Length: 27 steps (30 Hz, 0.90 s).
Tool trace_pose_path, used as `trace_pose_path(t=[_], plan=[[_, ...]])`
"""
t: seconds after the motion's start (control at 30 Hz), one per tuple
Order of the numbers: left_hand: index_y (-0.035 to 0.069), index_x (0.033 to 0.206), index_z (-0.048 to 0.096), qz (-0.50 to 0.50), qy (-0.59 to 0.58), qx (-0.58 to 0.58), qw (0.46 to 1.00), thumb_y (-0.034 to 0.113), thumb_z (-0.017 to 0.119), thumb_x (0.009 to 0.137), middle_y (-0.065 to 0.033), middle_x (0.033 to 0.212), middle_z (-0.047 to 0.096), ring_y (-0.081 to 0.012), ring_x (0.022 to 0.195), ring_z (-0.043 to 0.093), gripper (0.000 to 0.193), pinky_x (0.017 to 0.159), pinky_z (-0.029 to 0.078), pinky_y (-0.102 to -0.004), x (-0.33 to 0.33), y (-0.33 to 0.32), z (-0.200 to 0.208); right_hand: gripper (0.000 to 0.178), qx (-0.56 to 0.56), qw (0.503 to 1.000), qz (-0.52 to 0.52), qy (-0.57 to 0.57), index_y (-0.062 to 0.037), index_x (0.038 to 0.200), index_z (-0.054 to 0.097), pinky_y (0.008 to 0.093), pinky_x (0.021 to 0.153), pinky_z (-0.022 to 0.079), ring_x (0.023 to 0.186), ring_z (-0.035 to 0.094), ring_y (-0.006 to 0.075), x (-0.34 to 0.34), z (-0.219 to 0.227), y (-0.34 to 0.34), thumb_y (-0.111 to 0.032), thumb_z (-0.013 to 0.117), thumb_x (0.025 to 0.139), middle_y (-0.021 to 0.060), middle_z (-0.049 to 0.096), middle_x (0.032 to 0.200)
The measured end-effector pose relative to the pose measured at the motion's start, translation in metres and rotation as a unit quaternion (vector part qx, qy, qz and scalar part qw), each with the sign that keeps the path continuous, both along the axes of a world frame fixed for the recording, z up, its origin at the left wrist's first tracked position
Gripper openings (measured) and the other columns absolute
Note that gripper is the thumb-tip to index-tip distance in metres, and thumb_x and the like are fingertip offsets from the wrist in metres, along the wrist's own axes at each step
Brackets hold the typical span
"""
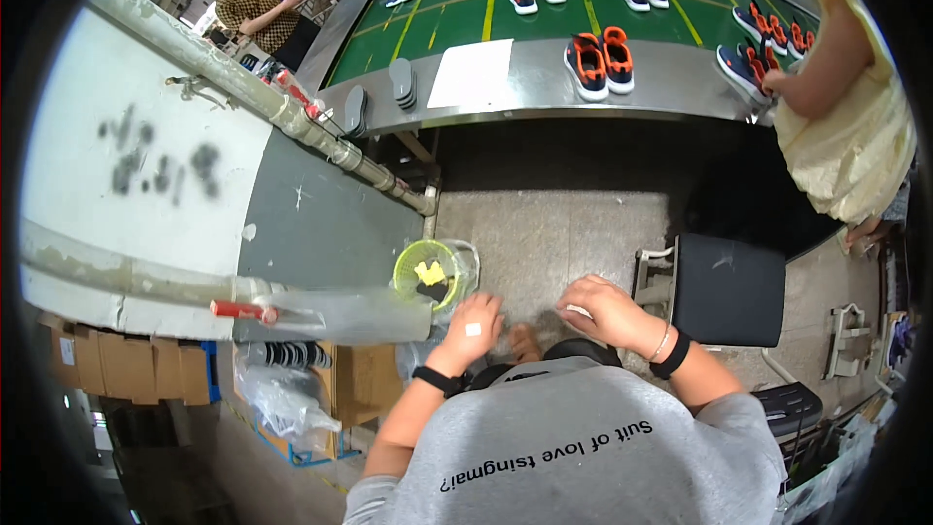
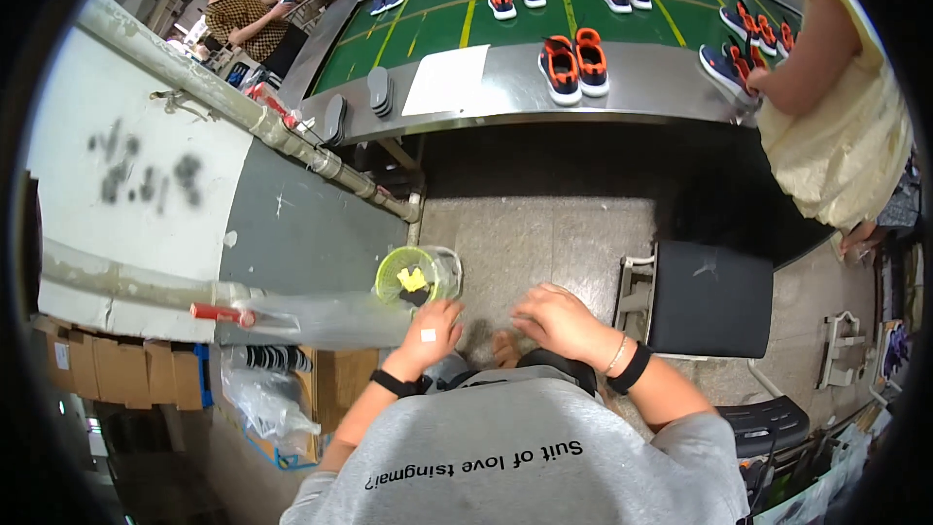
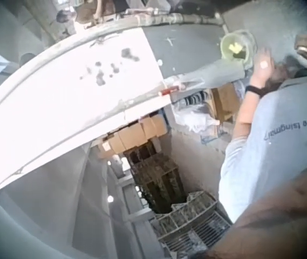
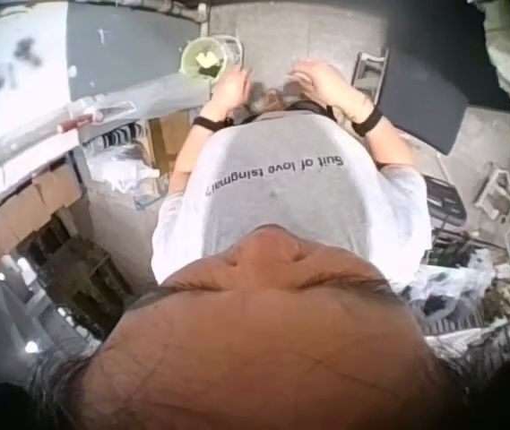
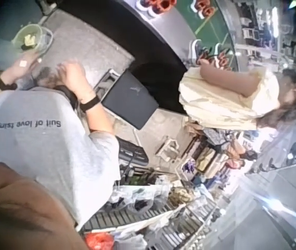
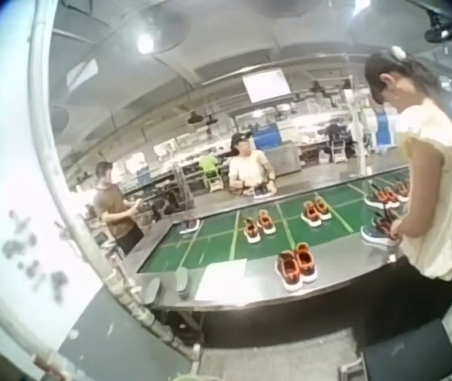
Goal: Inspecting shoes on a conveyor belt, checking insoles, and recording data in a footwear manufacturing facility.
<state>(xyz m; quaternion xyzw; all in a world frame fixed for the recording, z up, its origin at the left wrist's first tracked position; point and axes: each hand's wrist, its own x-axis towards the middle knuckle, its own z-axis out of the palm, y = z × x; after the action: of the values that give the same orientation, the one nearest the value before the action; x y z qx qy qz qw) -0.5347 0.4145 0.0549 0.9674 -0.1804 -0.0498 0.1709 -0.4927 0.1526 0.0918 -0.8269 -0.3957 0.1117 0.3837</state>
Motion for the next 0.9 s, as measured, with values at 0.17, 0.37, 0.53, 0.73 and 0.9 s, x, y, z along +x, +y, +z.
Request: trace_pose_path(t=[0.17, 0.37, 0.53, 0.73, 0.9], plan=[[0.003, 0.101, 0.055, -0.124, -0.088, 0.012, 0.988, 0.014, 0.059, 0.073, -0.0129, 0.094, 0.055, -0.0306, 0.093, 0.052, 0.030, 0.081, 0.041, -0.0410, 0.114, 0.021, 0.033, 0.014, 0.126, 0.978, -0.158, -0.051, -0.0059, 0.089, 0.062, 0.0347, 0.081, 0.042, 0.091, 0.051, 0.0267, 0.058, 0.047, 0.083, -0.012, 0.063, 0.076, 0.0089, 0.057, 0.097], [0.005, 0.091, 0.056, -0.188, -0.123, -0.066, 0.972, 0.012, 0.059, 0.067, -0.0098, 0.086, 0.053, -0.0275, 0.090, 0.050, 0.025, 0.081, 0.037, -0.0399, 0.215, 0.023, 0.011, 0.014, 0.118, 0.978, -0.159, -0.058, -0.0072, 0.088, 0.064, 0.0344, 0.081, 0.042, 0.090, 0.050, 0.0257, 0.146, 0.045, 0.108, -0.013, 0.064, 0.075, 0.0072, 0.056, 0.093], [0.008, 0.090, 0.056, -0.239, -0.103, 0.014, 0.966, 0.013, 0.061, 0.064, -0.0090, 0.086, 0.054, -0.0271, 0.088, 0.049, 0.027, 0.077, 0.036, -0.0364, 0.303, 0.017, 0.023, 0.014, 0.132, 0.971, -0.153, -0.129, -0.0087, 0.085, 0.064, 0.0344, 0.076, 0.042, 0.083, 0.049, 0.0261, 0.235, 0.028, 0.122, -0.010, 0.066, 0.071, 0.0066, 0.057, 0.087], [0.009, 0.087, 0.056, -0.187, -0.034, -0.019, 0.982, 0.011, 0.061, 0.065, -0.0102, 0.087, 0.056, -0.0297, 0.084, 0.051, 0.022, 0.074, 0.038, -0.0391, 0.400, 0.011, 0.034, 0.012, 0.169, 0.959, -0.158, -0.164, -0.0082, 0.083, 0.062, 0.0320, 0.069, 0.042, 0.077, 0.049, 0.0238, 0.329, 0.043, 0.115, -0.008, 0.064, 0.071, 0.0045, 0.053, 0.080], [0.011, 0.086, 0.059, -0.197, 0.048, -0.143, 0.969, 0.011, 0.063, 0.066, -0.0075, 0.082, 0.060, -0.0281, 0.079, 0.057, 0.021, 0.072, 0.044, -0.0370, 0.474, -0.002, 0.053, 0.011, 0.164, 0.961, -0.194, -0.111, -0.0065, 0.083, 0.060, 0.0348, 0.073, 0.042, 0.085, 0.049, 0.0255, 0.396, 0.040, 0.112, -0.012, 0.061, 0.074, 0.0061, 0.053, 0.086]])
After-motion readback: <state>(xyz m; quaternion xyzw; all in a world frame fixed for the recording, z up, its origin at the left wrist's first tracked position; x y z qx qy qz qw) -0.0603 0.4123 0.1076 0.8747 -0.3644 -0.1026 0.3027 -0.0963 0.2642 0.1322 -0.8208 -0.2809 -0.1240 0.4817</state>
